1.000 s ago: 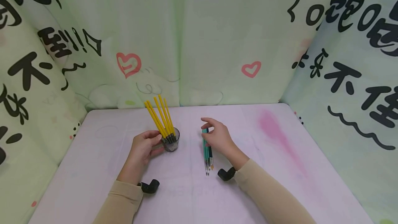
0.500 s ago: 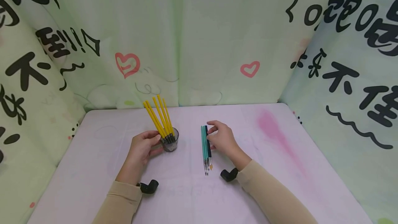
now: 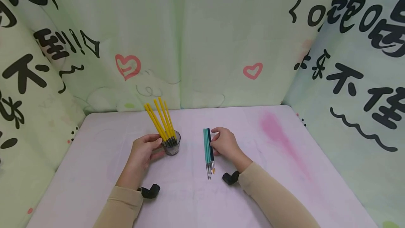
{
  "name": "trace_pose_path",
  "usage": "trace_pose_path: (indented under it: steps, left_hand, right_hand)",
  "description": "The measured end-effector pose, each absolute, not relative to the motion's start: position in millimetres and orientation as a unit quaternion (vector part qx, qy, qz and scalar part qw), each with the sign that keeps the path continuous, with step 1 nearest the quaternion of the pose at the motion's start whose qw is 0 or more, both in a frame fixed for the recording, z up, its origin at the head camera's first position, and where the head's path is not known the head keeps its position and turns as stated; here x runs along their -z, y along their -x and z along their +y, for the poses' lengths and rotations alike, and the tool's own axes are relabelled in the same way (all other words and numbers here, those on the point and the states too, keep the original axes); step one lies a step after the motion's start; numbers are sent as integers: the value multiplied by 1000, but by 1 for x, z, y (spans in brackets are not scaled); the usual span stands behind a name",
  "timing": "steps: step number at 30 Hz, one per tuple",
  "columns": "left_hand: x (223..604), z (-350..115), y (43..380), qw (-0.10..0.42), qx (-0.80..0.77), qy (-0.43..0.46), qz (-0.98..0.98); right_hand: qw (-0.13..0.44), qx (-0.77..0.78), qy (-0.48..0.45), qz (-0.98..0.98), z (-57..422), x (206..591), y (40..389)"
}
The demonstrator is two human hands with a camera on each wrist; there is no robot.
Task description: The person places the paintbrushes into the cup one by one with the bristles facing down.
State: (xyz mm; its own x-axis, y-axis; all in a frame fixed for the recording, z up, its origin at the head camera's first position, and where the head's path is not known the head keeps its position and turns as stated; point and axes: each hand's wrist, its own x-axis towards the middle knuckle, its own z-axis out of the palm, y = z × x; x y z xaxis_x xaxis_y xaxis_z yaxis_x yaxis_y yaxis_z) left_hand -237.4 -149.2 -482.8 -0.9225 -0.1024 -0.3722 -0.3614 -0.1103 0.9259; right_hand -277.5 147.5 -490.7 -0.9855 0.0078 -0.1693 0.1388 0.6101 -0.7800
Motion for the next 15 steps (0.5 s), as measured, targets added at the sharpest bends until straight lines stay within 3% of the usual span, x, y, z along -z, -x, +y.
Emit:
trace_pose_path:
  steps: [15]
  left_hand:
    - [482, -149, 237, 92, -726, 169, 660]
  right_hand:
    - [77, 369, -27, 926, 142, 490, 283]
